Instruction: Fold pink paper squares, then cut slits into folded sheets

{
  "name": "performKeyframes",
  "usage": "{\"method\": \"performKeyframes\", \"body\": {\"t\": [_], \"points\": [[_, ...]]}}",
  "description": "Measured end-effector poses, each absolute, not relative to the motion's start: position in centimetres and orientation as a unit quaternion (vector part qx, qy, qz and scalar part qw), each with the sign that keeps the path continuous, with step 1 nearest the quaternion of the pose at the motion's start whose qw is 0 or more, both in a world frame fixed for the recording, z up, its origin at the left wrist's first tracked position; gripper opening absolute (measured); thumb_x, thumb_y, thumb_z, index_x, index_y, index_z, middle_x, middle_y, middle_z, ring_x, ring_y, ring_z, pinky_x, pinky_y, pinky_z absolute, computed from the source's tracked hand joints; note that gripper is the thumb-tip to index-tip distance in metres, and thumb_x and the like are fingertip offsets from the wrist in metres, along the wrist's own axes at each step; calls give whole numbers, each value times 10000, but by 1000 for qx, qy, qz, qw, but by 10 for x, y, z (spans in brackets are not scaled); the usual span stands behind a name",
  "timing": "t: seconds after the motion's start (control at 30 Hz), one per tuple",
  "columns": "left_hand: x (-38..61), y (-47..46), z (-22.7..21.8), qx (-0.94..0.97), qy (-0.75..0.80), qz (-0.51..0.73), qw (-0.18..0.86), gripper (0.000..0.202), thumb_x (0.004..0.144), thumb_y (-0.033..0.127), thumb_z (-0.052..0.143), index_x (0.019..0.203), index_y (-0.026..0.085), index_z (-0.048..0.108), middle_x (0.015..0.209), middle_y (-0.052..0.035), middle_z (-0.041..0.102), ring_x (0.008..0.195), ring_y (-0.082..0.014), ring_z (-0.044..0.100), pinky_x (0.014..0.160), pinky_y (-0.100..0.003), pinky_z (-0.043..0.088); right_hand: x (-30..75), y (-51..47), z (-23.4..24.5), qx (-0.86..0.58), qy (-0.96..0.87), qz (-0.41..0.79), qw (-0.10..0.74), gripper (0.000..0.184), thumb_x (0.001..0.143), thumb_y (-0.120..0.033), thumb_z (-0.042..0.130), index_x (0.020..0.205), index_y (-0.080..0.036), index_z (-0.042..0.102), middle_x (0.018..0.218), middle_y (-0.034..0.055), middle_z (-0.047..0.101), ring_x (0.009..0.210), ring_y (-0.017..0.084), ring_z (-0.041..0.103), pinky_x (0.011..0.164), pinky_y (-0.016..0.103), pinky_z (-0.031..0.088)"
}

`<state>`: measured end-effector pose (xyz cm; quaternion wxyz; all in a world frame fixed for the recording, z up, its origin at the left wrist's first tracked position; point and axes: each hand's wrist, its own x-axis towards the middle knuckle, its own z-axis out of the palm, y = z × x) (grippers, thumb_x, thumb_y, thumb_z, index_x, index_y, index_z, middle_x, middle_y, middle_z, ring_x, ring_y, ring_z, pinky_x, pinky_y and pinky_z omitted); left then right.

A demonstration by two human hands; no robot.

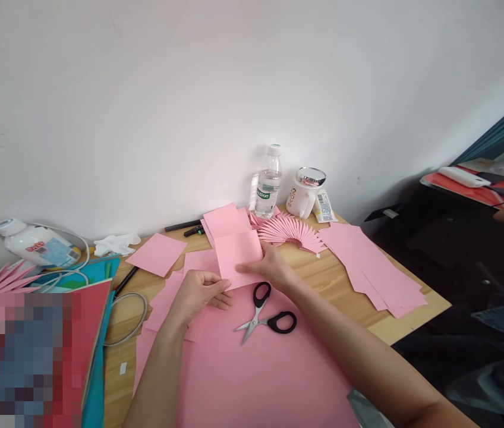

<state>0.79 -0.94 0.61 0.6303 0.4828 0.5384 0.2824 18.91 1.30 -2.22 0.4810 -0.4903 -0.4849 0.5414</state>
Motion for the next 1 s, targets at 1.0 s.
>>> {"method": "performKeyframes", "body": {"t": [1.0], "points": [[10, -9, -4, 580, 519, 309, 548, 251, 698, 367, 627, 626, 127, 622, 615, -63, 658, 557, -164, 625, 562, -287, 534, 189, 10, -6, -454, -410, 570, 548, 324, 507, -313, 779, 751, -149, 642, 764, 38, 680, 658, 175, 612, 618, 307, 484]]}}
